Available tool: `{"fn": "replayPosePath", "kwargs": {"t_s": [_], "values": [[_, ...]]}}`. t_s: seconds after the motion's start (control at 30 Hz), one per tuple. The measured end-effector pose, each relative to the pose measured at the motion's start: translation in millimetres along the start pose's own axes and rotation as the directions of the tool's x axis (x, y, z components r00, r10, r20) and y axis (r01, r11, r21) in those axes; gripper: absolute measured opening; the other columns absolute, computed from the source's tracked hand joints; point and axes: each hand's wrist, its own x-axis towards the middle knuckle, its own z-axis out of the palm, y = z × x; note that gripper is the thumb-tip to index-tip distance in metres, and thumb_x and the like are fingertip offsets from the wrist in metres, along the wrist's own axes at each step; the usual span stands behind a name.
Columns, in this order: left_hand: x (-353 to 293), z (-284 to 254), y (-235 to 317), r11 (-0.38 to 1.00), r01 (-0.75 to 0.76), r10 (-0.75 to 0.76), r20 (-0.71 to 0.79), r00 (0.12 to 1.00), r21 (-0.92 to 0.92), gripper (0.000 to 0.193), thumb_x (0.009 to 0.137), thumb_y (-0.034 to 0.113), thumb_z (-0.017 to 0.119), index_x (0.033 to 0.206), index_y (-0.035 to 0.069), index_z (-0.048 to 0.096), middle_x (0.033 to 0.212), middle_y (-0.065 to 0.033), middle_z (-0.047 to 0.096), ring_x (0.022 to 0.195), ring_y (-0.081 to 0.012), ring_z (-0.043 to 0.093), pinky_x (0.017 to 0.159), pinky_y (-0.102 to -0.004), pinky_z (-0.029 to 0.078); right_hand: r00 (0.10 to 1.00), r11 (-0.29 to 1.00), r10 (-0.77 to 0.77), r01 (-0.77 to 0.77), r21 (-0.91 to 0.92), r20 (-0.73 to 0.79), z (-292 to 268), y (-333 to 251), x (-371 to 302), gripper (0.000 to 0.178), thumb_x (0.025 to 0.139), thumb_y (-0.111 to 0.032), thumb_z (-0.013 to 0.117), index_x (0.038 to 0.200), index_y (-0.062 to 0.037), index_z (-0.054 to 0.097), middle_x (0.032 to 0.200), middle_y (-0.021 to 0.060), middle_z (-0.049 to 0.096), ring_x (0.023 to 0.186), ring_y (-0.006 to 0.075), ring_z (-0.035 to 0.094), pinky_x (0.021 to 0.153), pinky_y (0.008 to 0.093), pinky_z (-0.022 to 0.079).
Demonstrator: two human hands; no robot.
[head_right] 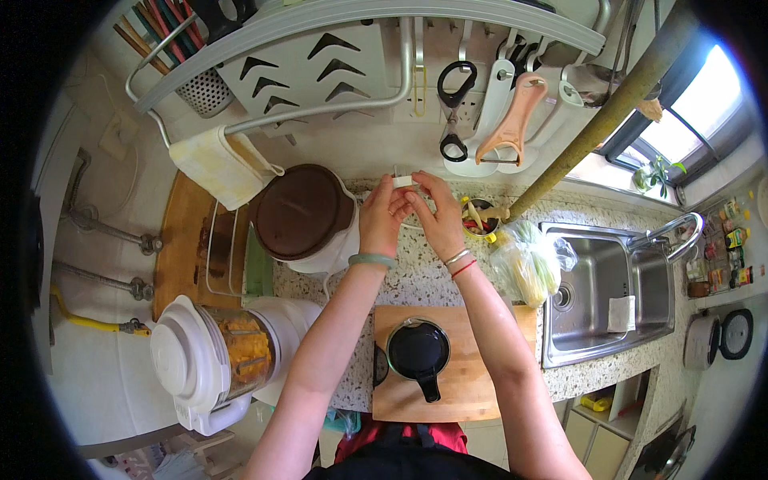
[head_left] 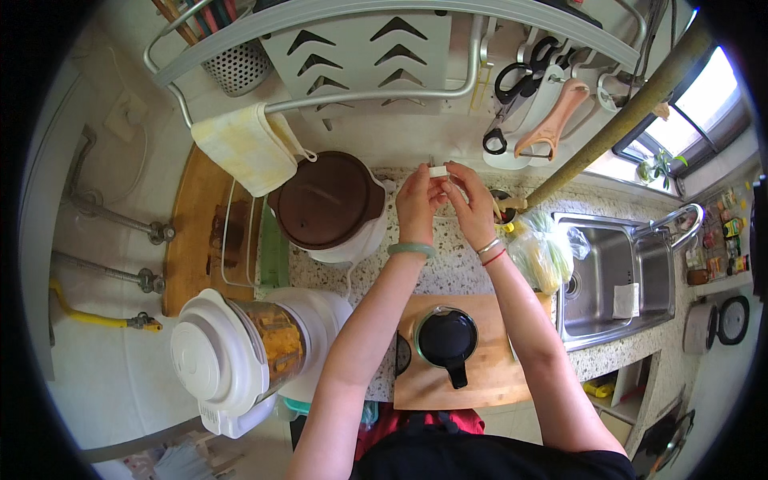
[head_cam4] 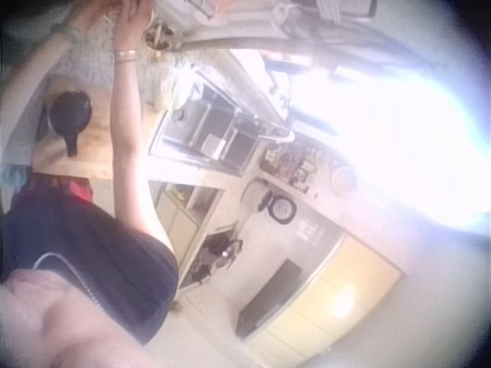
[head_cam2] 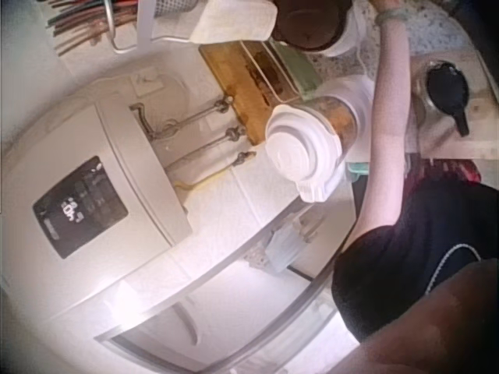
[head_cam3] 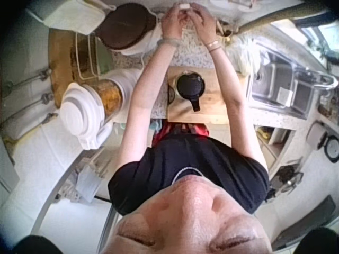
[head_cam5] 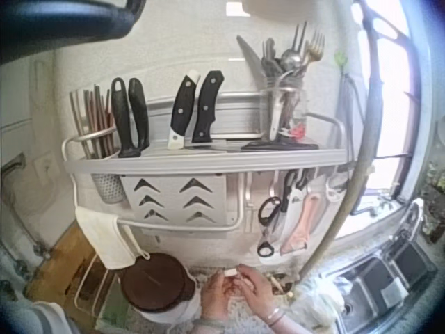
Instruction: The person retrieves a glass kettle from a water dispenser, walks to the kitchen, and pours water into a blender containing chopped orange pieces. They secure the blender lid, plug it in, and set the timer. Afterward, they return the kettle to the dispenser and wash a wok in the sink.
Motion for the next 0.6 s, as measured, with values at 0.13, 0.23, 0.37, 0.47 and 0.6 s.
{"fn": "replayPosePath", "kwargs": {"t_s": [0.13, 0.23, 0.37, 0.47, 0.6], "values": [[4, 11, -4, 0.990, -0.095, 0.093, 0.021, 0.995, 0.103, 0.035, 0.099, 0.029, 0.055, 0.118, 0.001, 0.059, 0.104, -0.0068, 0.065, 0.092, -0.0140, 0.063, 0.081, -0.0283, 0.053, 0.998, 0.995, -0.032, 0.027, -0.100, -0.048, 1, 1, 16, 0.033, 0.089, -0.018, 0.065, 0.116, 0.0008, 0.060, 0.119, 0.0168, 0.062, 0.102, 0.0272, 0.063, 0.084, 0.0343, 0.050], [17, 24, -3, 0.983, -0.151, 0.150, 0.022, 0.988, 0.100, 0.037, 0.096, 0.027, 0.060, 0.119, -0.002, 0.060, 0.101, -0.0064, 0.066, 0.088, -0.0128, 0.064, 0.075, -0.0259, 0.055, 0.987, 0.992, 0.093, -0.102, -0.067, -0.128, 8, 5, 32, 0.032, 0.090, -0.018, 0.065, 0.114, 0.0020, 0.061, 0.107, 0.0162, 0.066, 0.091, 0.0255, 0.066, 0.080, 0.0325, 0.051], [45, 30, 3, 0.969, -0.188, 0.186, 0.023, 0.982, 0.161, 0.036, 0.095, 0.024, 0.062, 0.120, -0.001, 0.060, 0.106, -0.0077, 0.065, 0.090, -0.0139, 0.065, 0.077, -0.0260, 0.054, 0.959, 0.973, 0.227, -0.229, 0.005, -0.170, 16, 3, 54, 0.035, 0.094, -0.027, 0.062, 0.114, 0.0024, 0.062, 0.101, 0.0163, 0.067, 0.085, 0.0204, 0.065, 0.075, 0.0308, 0.051], [62, 41, 2, 0.969, -0.205, 0.208, -0.003, 0.978, 0.139, 0.034, 0.093, 0.023, 0.065, 0.117, -0.001, 0.061, 0.103, -0.0076, 0.065, 0.087, -0.0123, 0.064, 0.074, -0.0243, 0.054, 0.961, 0.986, 0.163, -0.166, 0.005, -0.224, 21, 28, 69, 0.036, 0.097, -0.029, 0.056, 0.114, 0.0020, 0.062, 0.091, 0.0094, 0.068, 0.078, 0.0132, 0.062, 0.071, 0.0266, 0.049], [74, 46, -1, 0.953, -0.238, 0.253, -0.058, 0.966, 0.187, 0.033, 0.091, 0.022, 0.068, 0.113, -0.001, 0.062, 0.098, -0.0060, 0.066, 0.083, -0.0099, 0.062, 0.070, -0.0231, 0.053, 0.952, 0.984, 0.175, -0.169, 0.046, -0.249, 26, 31, 75, 0.035, 0.099, -0.030, 0.054, 0.111, 0.0024, 0.061, 0.088, 0.0079, 0.066, 0.075, 0.0112, 0.059, 0.069, 0.0265, 0.048]]}}
